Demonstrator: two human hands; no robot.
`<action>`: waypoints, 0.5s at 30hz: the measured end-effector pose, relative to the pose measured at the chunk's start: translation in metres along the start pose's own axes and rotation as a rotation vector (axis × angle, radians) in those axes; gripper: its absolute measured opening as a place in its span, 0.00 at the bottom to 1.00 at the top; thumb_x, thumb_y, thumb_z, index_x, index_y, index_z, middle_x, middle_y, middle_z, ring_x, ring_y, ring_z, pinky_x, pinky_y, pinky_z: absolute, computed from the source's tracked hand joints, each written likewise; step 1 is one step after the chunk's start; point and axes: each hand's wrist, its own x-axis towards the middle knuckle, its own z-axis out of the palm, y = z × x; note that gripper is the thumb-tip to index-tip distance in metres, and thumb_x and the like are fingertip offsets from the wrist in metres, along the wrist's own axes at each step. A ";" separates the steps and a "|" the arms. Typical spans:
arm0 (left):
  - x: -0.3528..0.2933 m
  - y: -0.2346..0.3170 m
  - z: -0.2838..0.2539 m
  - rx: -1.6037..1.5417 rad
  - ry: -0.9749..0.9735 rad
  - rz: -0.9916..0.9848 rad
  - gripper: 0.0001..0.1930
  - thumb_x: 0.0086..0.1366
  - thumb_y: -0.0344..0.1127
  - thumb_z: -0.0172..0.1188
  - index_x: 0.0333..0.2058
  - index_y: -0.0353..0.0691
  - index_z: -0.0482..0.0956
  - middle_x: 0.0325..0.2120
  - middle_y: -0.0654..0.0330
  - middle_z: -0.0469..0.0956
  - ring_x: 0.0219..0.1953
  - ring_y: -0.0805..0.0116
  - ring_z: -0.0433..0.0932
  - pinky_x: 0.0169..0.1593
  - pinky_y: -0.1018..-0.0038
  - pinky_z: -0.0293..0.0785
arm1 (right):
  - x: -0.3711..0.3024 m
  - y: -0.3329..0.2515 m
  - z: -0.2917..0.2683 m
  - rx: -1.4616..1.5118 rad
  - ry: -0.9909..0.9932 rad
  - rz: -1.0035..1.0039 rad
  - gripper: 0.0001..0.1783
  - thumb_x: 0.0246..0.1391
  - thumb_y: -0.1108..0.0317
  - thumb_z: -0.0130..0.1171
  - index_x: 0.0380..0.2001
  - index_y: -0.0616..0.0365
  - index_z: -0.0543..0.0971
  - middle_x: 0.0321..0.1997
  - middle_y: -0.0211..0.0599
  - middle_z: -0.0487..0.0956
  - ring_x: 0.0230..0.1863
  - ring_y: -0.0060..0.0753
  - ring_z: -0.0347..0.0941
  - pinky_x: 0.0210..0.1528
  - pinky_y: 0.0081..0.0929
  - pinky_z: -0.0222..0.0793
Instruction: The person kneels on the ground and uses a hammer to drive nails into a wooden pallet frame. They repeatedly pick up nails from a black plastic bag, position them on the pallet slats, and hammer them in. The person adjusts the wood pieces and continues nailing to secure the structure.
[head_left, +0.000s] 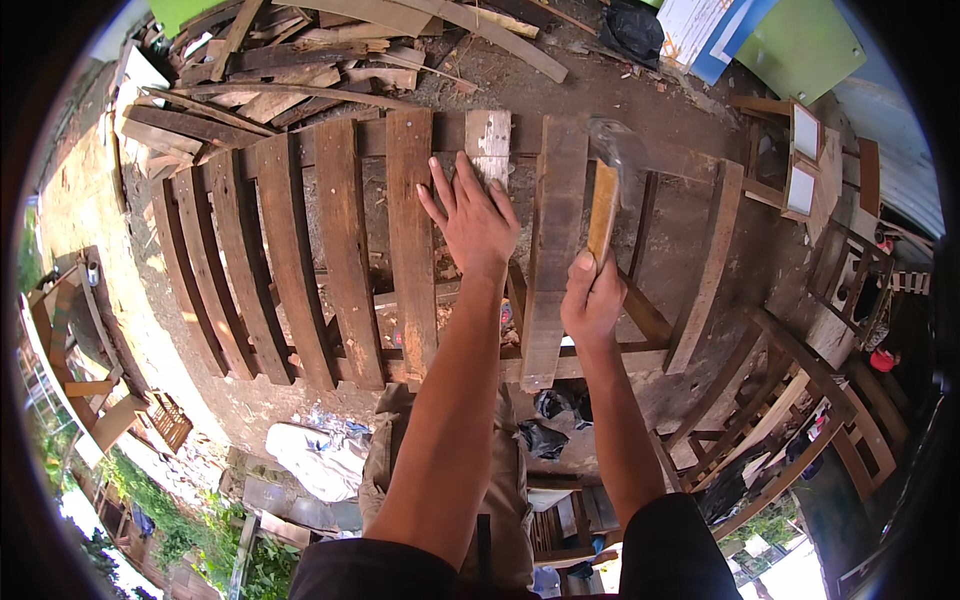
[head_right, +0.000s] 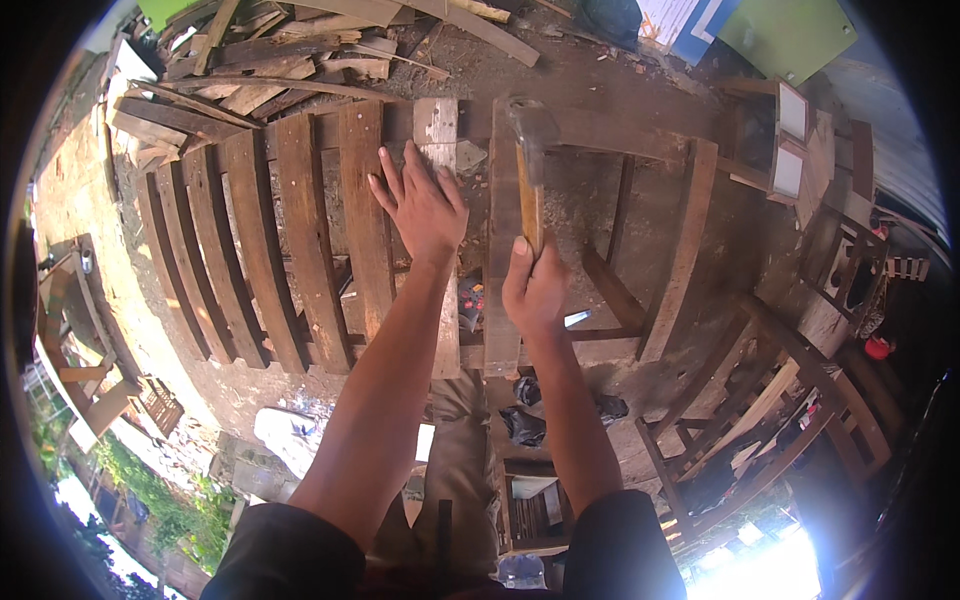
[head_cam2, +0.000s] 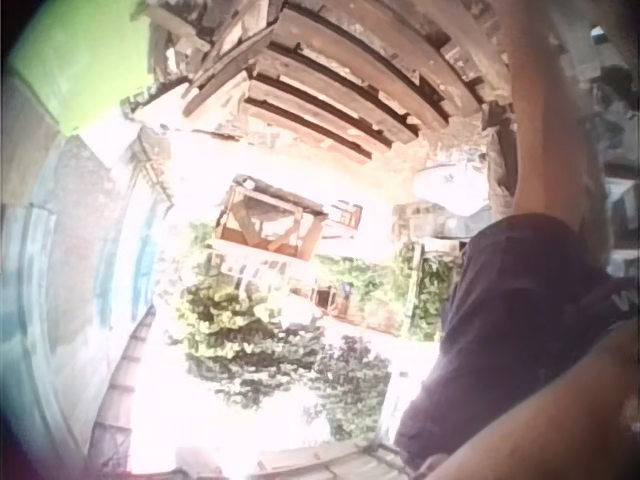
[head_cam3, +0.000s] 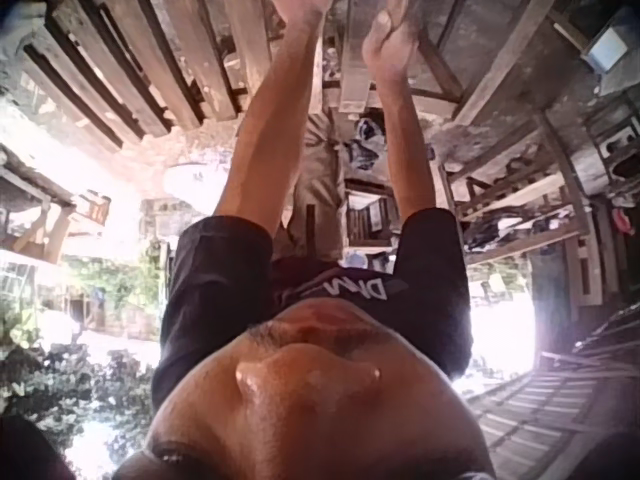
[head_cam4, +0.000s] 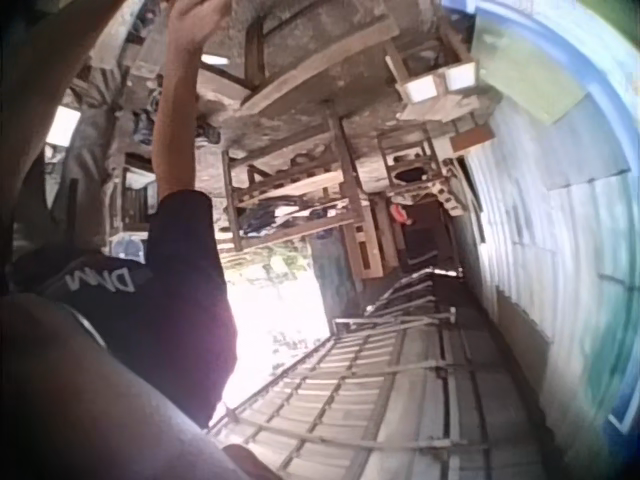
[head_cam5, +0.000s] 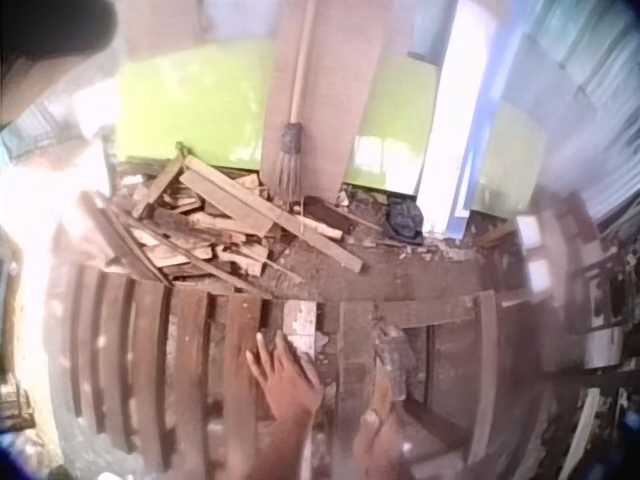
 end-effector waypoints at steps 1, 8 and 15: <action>0.000 -0.001 -0.002 0.012 0.010 0.014 0.30 0.72 0.43 0.40 0.67 0.29 0.56 0.62 0.44 0.68 0.76 0.49 0.41 0.74 0.48 0.27 | -0.004 0.007 0.006 -0.081 -0.030 0.052 0.22 0.69 0.54 0.48 0.35 0.65 0.74 0.23 0.58 0.77 0.28 0.63 0.77 0.28 0.46 0.69; -0.002 -0.006 0.005 -0.019 0.090 0.079 0.30 0.73 0.43 0.40 0.65 0.27 0.56 0.59 0.43 0.71 0.75 0.46 0.44 0.73 0.45 0.29 | 0.008 0.003 0.014 -0.130 0.021 0.129 0.30 0.69 0.47 0.46 0.29 0.67 0.75 0.23 0.59 0.76 0.28 0.66 0.75 0.30 0.48 0.69; -0.001 -0.012 0.013 -0.028 0.133 0.182 0.36 0.71 0.49 0.43 0.67 0.23 0.52 0.63 0.42 0.67 0.75 0.47 0.42 0.74 0.46 0.24 | -0.092 -0.005 -0.014 0.367 0.150 0.344 0.25 0.70 0.47 0.48 0.25 0.54 0.67 0.18 0.17 0.62 0.17 0.12 0.57 0.19 0.18 0.52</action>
